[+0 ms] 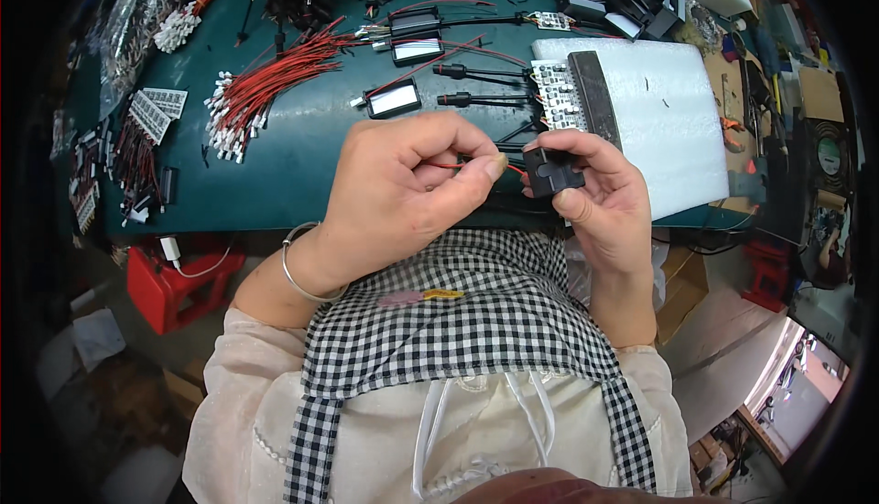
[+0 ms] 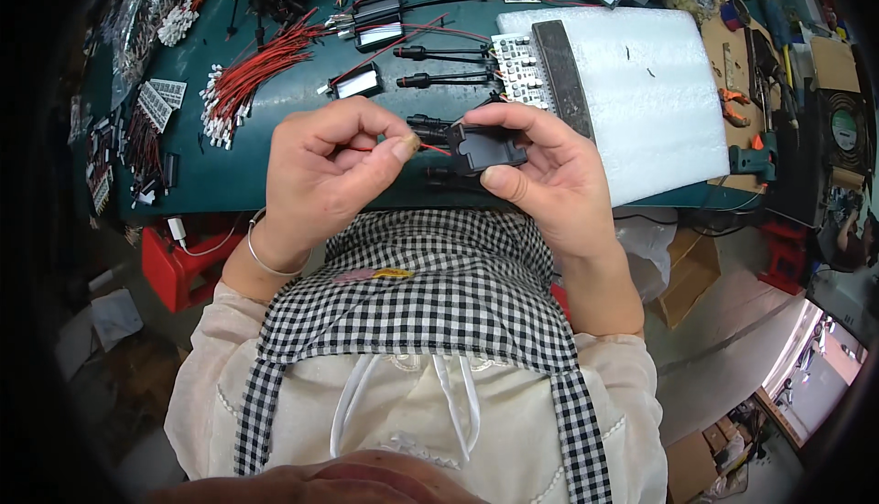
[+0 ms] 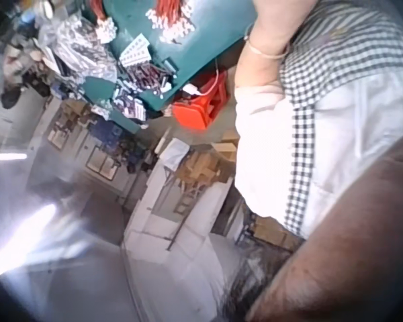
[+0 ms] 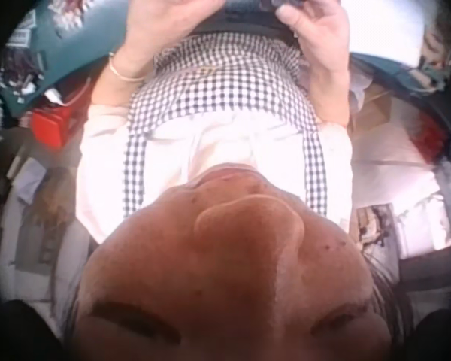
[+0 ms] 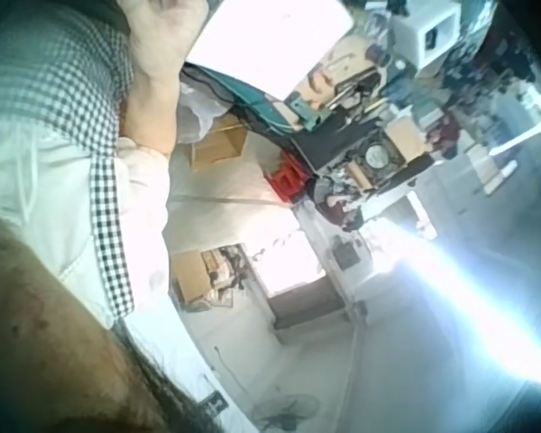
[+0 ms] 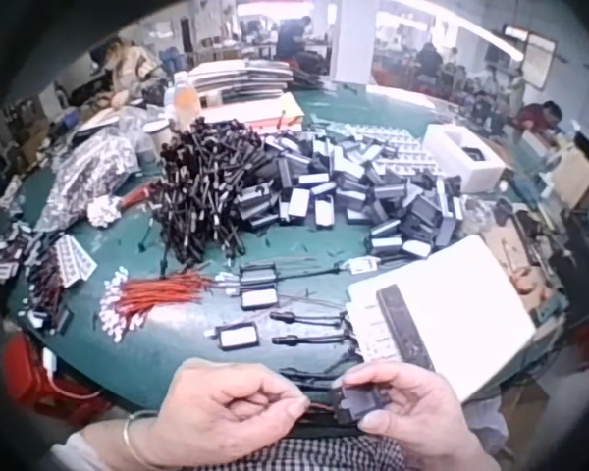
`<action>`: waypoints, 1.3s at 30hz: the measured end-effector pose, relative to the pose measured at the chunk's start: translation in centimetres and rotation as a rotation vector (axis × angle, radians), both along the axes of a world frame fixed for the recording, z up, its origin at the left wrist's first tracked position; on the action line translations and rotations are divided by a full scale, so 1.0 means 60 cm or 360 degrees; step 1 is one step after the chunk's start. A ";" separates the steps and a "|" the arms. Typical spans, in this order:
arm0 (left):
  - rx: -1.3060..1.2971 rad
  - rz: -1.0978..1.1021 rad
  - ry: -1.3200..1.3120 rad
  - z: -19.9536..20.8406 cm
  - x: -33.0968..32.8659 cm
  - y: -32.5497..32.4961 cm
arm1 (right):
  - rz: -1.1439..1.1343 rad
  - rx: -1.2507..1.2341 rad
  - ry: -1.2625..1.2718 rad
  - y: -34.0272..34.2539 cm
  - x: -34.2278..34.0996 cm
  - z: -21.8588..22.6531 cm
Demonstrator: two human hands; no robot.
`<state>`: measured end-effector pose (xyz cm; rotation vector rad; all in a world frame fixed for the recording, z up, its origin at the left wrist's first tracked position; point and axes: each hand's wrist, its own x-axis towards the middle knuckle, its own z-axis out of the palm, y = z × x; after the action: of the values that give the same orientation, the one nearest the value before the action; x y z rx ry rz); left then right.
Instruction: The person uses a soldering iron to attach wires to a circuit board. They repeatedly pick up small black electronic components with attached red and black wires, place them on the board, and solder the connections. The person also handles a bundle of red wires and a white circuit board during the process.
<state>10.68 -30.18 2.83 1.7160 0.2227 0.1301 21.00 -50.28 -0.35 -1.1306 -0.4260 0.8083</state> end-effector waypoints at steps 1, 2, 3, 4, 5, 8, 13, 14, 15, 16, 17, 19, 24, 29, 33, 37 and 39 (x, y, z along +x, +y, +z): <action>-0.0001 0.0011 -0.0041 0.003 0.000 -0.001 | 0.0000 -0.0001 0.0011 0.000 0.000 0.000; 0.0020 0.0036 -0.0081 0.006 0.000 -0.001 | -0.0008 -0.0002 0.0011 0.000 0.000 0.000; 0.0043 0.0062 -0.0119 0.010 -0.002 -0.002 | -0.0014 0.0000 0.0014 0.001 0.000 0.001; 0.0065 0.0088 -0.0156 0.012 -0.003 -0.002 | -0.0021 0.0002 0.0017 0.001 0.000 0.001; 0.0071 0.0076 -0.0164 0.012 -0.002 -0.002 | -0.0010 0.0002 0.0025 0.001 0.000 0.001; 0.0073 0.0051 -0.0170 0.008 0.000 0.000 | 0.0020 0.0006 0.0046 0.000 -0.001 0.000; -0.0064 0.0109 -0.0130 0.003 0.002 -0.006 | 0.0056 -0.0011 0.0022 0.002 -0.004 0.000; -0.0044 0.0086 -0.0111 0.002 0.001 -0.004 | 0.0057 -0.0002 0.0020 0.002 -0.004 0.000; -0.0024 0.0063 -0.0092 0.001 -0.001 0.000 | 0.0058 0.0007 0.0018 0.002 -0.003 0.001; -0.0003 0.0041 -0.0074 0.000 -0.002 0.002 | 0.0060 0.0017 0.0016 0.002 -0.003 0.002; -0.0021 0.0034 -0.0065 -0.001 -0.002 0.003 | 0.0066 0.0024 0.0006 0.002 -0.003 0.002; -0.0058 0.0022 -0.0050 0.000 -0.002 0.004 | 0.0081 0.0039 -0.0016 0.003 -0.001 0.002; -0.0083 0.0027 -0.0050 0.004 0.000 0.004 | 0.0124 0.0092 -0.0197 0.005 0.004 -0.001; -0.0043 0.0058 -0.0106 -0.001 0.001 0.001 | 0.0177 0.0090 -0.0322 0.004 0.010 0.000; 0.0100 0.0102 -0.0144 -0.002 0.004 -0.002 | 0.0171 0.0067 -0.0344 0.005 0.010 0.002; 0.0302 0.0113 -0.0256 -0.004 0.006 -0.002 | 0.0051 -0.0011 -0.0511 0.006 0.007 0.008; 0.0455 0.0103 -0.0338 -0.005 0.007 -0.001 | -0.0020 -0.0080 -0.0633 0.005 0.007 0.011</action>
<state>11.10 -30.24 2.55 1.9629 0.1050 0.4060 21.42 -49.97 0.31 -1.3436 -0.7309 0.5834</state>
